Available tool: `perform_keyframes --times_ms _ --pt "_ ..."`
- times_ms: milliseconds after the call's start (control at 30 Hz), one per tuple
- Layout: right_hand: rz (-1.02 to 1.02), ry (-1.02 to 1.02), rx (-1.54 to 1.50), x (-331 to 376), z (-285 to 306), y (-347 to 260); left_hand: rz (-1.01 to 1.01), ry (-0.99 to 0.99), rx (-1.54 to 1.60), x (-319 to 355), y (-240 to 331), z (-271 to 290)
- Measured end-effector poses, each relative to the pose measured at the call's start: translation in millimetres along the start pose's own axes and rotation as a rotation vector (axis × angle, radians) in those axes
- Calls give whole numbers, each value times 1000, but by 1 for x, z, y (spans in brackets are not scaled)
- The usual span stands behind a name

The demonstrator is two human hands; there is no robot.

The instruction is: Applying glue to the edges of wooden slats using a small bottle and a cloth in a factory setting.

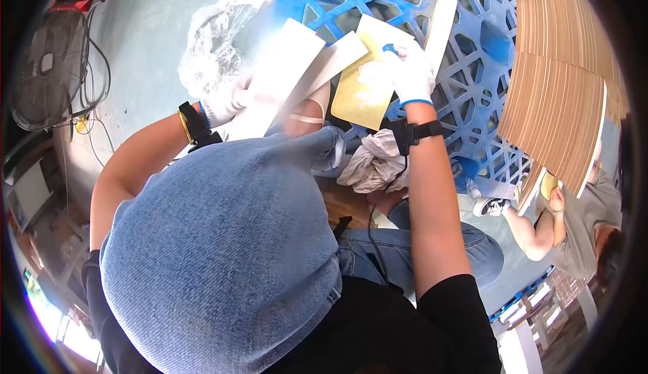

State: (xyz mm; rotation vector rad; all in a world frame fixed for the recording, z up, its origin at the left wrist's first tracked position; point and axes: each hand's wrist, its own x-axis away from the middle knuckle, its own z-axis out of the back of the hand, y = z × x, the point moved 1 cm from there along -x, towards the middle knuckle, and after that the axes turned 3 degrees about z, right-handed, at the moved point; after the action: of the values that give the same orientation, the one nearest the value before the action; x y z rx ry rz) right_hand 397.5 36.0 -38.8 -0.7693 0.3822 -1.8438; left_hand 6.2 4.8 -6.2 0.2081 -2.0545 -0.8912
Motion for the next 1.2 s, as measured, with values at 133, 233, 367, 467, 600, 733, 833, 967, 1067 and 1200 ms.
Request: perform_keyframes --times_ms 133,233,367,467,600,733,833,967,1067,1200 --pt "62 44 97 15 -13 14 92 30 119 5 -1 1" --pt "123 127 345 24 5 -2 -7 26 161 -15 5 9" --pt "65 80 -258 43 13 -37 -78 111 -157 -34 27 26" --pt "368 47 -439 37 -5 -66 -113 72 47 -60 64 25" --pt "75 -277 -1341 0 -16 -96 -193 7 100 -90 124 -8" --pt "328 -2 -1006 -28 11 -101 -256 -31 234 -112 160 -51" --pt "129 23 -1342 -42 21 -96 -337 -48 321 -128 164 -76" --pt "252 161 -1098 -32 42 -74 -257 -46 385 -137 151 -88" --pt "59 128 -1210 -5 60 -68 -546 -36 174 -131 138 -97" --pt "126 59 -844 47 65 -77 -437 97 344 -123 115 -123"
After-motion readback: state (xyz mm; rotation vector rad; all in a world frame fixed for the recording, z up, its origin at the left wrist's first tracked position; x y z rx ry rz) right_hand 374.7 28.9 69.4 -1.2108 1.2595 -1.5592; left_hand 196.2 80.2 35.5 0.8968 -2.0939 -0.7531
